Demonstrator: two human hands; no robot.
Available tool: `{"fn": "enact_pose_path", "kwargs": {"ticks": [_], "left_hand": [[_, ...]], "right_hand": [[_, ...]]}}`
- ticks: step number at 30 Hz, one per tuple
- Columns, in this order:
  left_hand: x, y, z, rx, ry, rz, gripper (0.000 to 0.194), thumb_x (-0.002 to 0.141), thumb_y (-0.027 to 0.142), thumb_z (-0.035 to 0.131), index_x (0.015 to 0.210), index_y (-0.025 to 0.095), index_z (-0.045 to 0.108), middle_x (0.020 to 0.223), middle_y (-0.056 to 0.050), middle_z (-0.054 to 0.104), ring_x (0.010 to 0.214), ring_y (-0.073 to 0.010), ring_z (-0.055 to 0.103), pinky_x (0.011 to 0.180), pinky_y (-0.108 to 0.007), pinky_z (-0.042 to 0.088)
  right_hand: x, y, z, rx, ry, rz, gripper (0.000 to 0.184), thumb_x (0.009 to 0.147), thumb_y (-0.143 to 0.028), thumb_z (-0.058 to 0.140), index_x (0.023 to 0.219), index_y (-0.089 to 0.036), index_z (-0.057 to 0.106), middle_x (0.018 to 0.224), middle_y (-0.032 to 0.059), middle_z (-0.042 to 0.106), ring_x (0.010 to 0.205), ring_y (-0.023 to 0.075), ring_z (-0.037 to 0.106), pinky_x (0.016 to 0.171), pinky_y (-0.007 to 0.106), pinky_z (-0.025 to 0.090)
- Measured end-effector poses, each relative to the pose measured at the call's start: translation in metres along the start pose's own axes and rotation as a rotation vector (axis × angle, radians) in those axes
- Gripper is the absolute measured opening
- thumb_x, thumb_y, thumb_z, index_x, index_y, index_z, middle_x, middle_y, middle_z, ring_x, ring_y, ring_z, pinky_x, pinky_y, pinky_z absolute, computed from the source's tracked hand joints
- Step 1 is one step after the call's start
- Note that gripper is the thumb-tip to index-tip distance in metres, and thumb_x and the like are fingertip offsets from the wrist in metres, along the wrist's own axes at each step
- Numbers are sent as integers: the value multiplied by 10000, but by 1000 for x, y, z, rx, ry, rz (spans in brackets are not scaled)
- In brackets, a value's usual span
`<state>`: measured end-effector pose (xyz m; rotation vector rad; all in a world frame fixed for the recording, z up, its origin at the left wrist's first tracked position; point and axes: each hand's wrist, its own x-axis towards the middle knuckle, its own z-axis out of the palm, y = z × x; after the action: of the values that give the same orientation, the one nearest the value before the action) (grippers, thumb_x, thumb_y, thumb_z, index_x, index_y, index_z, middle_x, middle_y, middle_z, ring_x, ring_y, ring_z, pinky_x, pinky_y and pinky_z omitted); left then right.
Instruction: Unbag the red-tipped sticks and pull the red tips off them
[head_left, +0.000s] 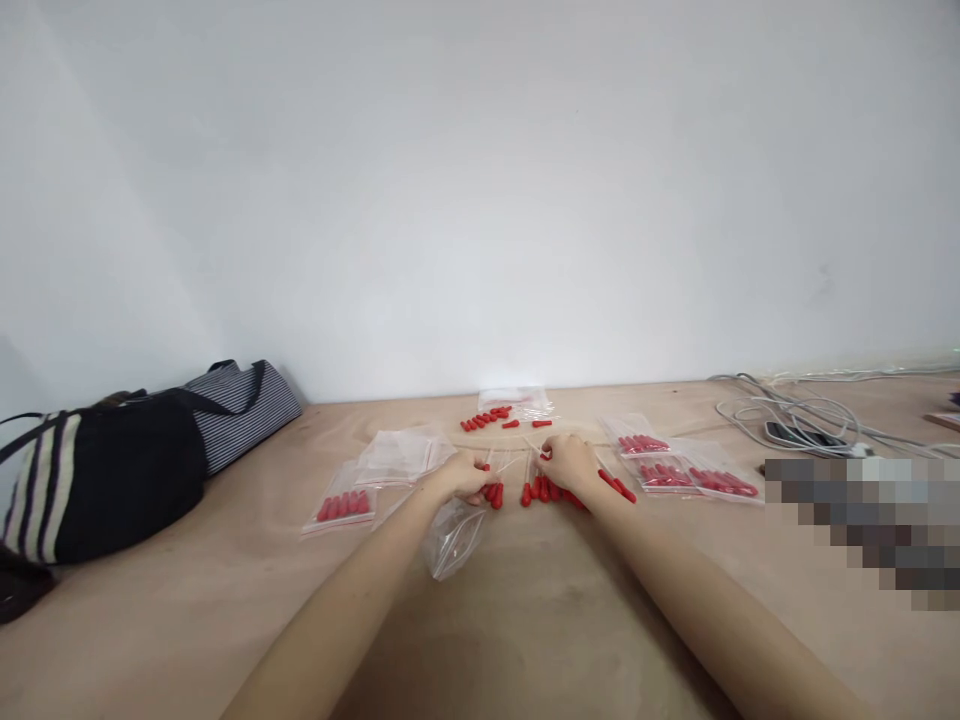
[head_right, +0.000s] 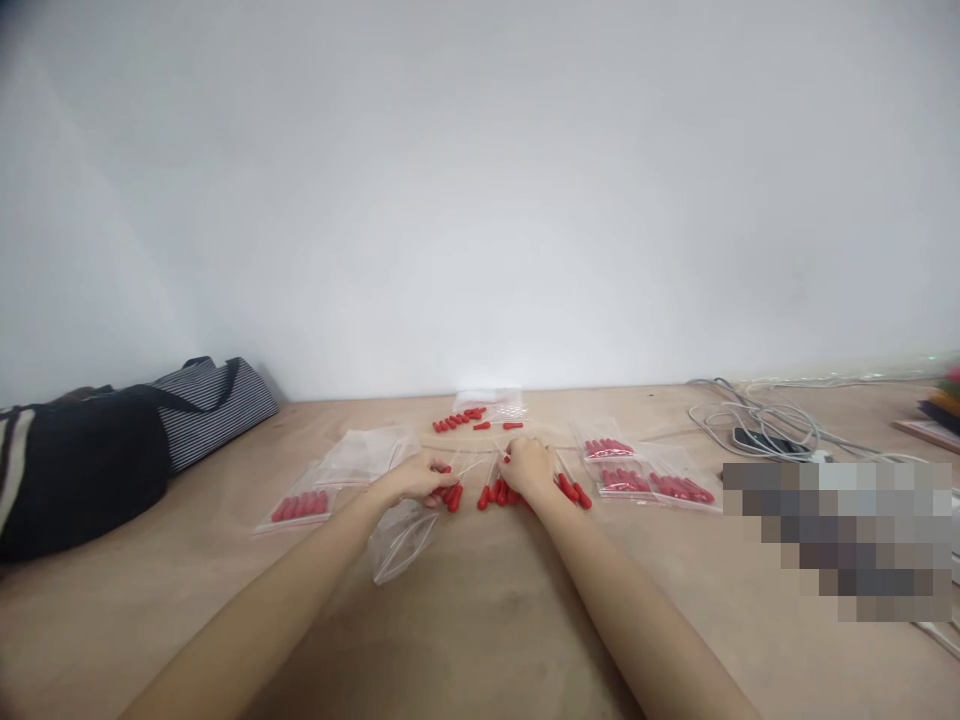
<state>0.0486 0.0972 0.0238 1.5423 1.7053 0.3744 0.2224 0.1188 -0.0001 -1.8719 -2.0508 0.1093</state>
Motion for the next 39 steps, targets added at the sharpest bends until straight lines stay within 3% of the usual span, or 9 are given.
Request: {"fn": "enact_pose_path", "kwargs": {"ticks": [5, 15, 21, 26, 29, 33, 37, 39], "left_hand": [[4, -3, 4, -32, 33, 13, 268, 746, 286, 534, 532, 125, 551, 392, 44, 504, 410, -88, 529, 456, -188, 432], [1, 3, 13, -130, -7, 20, 170, 652, 262, 660, 612, 128, 564, 449, 25, 575, 435, -109, 562, 473, -215, 470], [-3, 5, 19, -264, -38, 45, 197, 660, 287, 663, 689, 130, 547, 564, -3, 618, 540, -126, 621, 598, -254, 521], [-5, -2, 15, -266, 0, 115, 281, 607, 320, 695, 733, 123, 539, 551, -11, 602, 538, -144, 611, 595, -293, 518], [-13, -7, 6, -214, 85, 201, 325, 604, 347, 680, 797, 121, 549, 592, -24, 602, 607, -172, 609, 630, -335, 506], [-42, -21, -13, -111, 242, 383, 310, 640, 356, 625, 879, 166, 569, 834, -49, 617, 840, -192, 571, 831, -352, 428], [-81, -55, -22, 251, 203, 725, 308, 640, 372, 596, 903, 213, 607, 994, -51, 607, 942, -212, 539, 885, -343, 390], [-95, -74, -18, 381, 228, 732, 446, 602, 378, 621, 1023, 238, 581, 1132, -61, 561, 1043, -247, 492, 924, -374, 359]], "right_hand": [[-4, -2, 1, 45, -11, 34, 258, 740, -287, 457, 887, -192, 647, 875, 90, 659, 853, 214, 578, 693, 286, 358], [-39, 0, -10, 168, 7, 15, 327, 672, -254, 514, 967, -149, 606, 790, 90, 668, 814, 224, 592, 666, 277, 370], [-42, 4, -5, 293, 45, -24, 319, 749, -262, 472, 1023, -128, 564, 724, 55, 667, 722, 169, 604, 640, 242, 376], [-63, 19, -6, 360, 123, -128, 226, 782, -264, 439, 924, -175, 590, 698, 18, 653, 653, 141, 582, 650, 244, 369], [-84, 32, -7, 322, 239, -285, 179, 777, -249, 443, 825, -195, 606, 634, 2, 618, 643, 145, 549, 717, 282, 337], [-108, 47, -7, 256, 273, -417, 181, 777, -228, 437, 786, -193, 614, 583, 4, 581, 607, 134, 506, 709, 286, 311], [-115, 51, -7, 229, 264, -435, 209, 792, -222, 417, 771, -200, 624, 599, 10, 586, 613, 129, 497, 705, 285, 297], [-114, 47, -6, 228, 261, -430, 214, 795, -221, 415, 765, -197, 626, 589, 11, 583, 609, 127, 498, 683, 279, 291]]}}
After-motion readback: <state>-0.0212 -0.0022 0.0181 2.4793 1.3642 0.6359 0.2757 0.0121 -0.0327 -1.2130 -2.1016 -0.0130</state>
